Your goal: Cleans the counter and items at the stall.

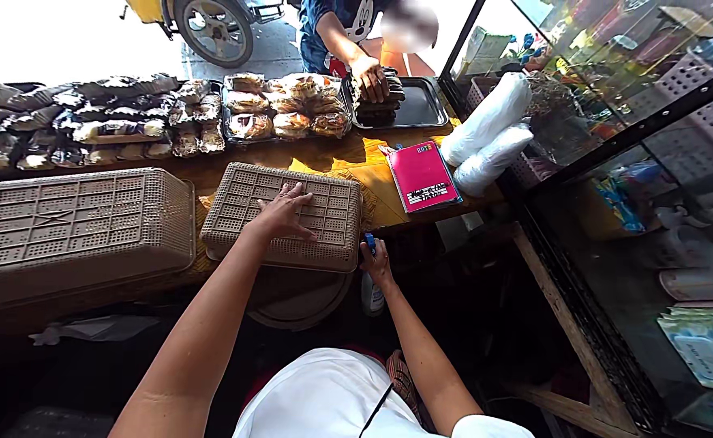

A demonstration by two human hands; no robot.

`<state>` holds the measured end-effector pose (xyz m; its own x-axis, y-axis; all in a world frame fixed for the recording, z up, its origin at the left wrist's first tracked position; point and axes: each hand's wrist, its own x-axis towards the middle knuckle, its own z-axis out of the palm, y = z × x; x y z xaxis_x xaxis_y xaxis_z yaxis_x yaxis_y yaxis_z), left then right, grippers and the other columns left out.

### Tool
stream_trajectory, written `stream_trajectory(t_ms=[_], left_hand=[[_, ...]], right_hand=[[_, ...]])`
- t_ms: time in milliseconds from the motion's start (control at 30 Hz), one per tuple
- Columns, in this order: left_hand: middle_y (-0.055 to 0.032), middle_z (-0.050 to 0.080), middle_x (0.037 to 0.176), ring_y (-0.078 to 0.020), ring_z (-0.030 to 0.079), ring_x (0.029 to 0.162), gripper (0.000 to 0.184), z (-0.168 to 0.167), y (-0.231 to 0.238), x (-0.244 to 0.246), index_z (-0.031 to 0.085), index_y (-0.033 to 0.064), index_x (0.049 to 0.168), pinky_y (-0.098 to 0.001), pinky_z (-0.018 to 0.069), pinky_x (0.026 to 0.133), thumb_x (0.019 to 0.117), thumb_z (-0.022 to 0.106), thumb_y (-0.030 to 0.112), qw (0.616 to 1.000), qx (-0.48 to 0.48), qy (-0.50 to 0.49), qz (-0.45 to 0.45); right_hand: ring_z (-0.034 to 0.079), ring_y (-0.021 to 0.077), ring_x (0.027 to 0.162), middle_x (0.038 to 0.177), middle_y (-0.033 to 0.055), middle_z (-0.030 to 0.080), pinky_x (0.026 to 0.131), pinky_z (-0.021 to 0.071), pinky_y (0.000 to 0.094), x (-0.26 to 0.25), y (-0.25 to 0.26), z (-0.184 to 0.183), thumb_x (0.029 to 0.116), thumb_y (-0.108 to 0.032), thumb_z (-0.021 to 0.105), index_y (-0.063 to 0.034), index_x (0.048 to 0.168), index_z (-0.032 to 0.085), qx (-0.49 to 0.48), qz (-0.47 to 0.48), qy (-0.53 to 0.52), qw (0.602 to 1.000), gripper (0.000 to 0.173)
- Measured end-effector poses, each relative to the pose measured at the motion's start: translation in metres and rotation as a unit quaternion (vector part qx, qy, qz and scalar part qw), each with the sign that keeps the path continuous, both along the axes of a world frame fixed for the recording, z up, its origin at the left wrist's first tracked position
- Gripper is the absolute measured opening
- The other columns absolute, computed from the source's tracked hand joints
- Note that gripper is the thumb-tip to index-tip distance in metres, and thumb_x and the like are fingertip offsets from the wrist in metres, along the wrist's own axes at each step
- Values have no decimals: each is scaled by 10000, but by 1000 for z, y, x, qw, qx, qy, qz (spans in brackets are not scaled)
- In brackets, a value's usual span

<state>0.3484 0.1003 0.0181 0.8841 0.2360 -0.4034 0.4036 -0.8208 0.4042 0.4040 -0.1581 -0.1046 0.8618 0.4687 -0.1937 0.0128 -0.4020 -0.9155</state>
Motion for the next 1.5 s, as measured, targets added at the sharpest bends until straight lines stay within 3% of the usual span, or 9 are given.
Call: stream_trajectory(t_ms=[200, 400, 600, 800, 1000, 1100, 1233, 1333, 1500], left_hand=[[-100, 135, 1722, -393, 52, 1583, 1064, -1, 0, 0, 358, 205, 1606, -827, 132, 1089, 731, 927, 411, 1000, -2, 1, 0], [-92, 134, 1724, -385, 58, 1584, 1063, -4, 2, 0, 353, 203, 1609, -832, 134, 1082, 737, 923, 416, 1000, -4, -3, -2], [-102, 138, 1722, -387, 67, 1583, 1058, -3, 1, 0, 371, 197, 1601, -830, 123, 1087, 728, 928, 413, 1000, -6, -5, 2], [-98, 131, 1723, -381, 49, 1585, 1067, -2, 1, 0, 355, 201, 1608, -820, 119, 1098, 731, 926, 409, 1000, -10, -2, 3], [-87, 123, 1726, -378, 39, 1587, 1069, -3, 1, -1, 349, 220, 1611, -824, 93, 1104, 731, 931, 396, 1000, -17, -4, 3], [-194, 31, 1717, -423, -16, 1579, 1129, -3, -12, -7, 268, 121, 1631, -820, 22, 1118, 748, 924, 376, 997, -24, -40, 58], [-394, -56, 1638, -526, -70, 1543, 1230, -5, -61, -13, 96, -99, 1596, -715, -41, 1194, 858, 685, 689, 968, 70, -59, 235], [-416, -40, 1626, -548, -74, 1533, 1298, -15, -69, -12, 69, -100, 1597, -684, -66, 1201, 826, 633, 780, 967, 96, 0, 234], [-425, 66, 1617, -594, 13, 1514, 1324, -17, -53, -4, 111, -15, 1625, -678, -34, 1214, 736, 828, 655, 981, 74, -50, 174]], right_hand=[[652, 238, 746, 1016, 245, 579, 738, 587, 351, 8, 7, 7, 1074, -237, 534, 137, 1111, 628, -6, -23, -14, 1000, 387], [665, 258, 794, 1178, 258, 545, 730, 594, 373, 18, 12, 9, 1093, -304, 482, 98, 1250, 551, -1, -5, 28, 1000, 437], [647, 242, 765, 1062, 232, 564, 741, 585, 372, 22, 18, 12, 1097, -289, 477, 102, 1150, 603, -6, -23, 18, 1000, 415], [660, 273, 827, 1134, 258, 557, 774, 584, 386, 28, 23, 14, 1097, -330, 468, 113, 1216, 565, -9, -17, 9, 1000, 469], [663, 272, 809, 1071, 268, 608, 804, 577, 406, 29, 26, 12, 1091, -310, 494, 133, 1137, 616, -2, -55, -8, 998, 462], [655, 256, 806, 1143, 276, 572, 767, 583, 383, 29, 19, 10, 1088, -319, 482, 143, 1256, 538, 26, -35, 16, 999, 495], [609, 170, 620, 1058, 228, 589, 610, 571, 331, 17, 3, 11, 1075, -301, 487, 126, 1347, 458, 78, -60, 25, 995, 507], [591, 147, 565, 1032, 214, 590, 573, 566, 312, 6, -19, 7, 1074, -287, 465, 131, 1362, 437, 92, -93, 30, 991, 509], [573, 107, 530, 975, 179, 587, 542, 560, 268, -6, -62, -1, 1075, -254, 465, 142, 1362, 429, 91, -145, 24, 985, 490]])
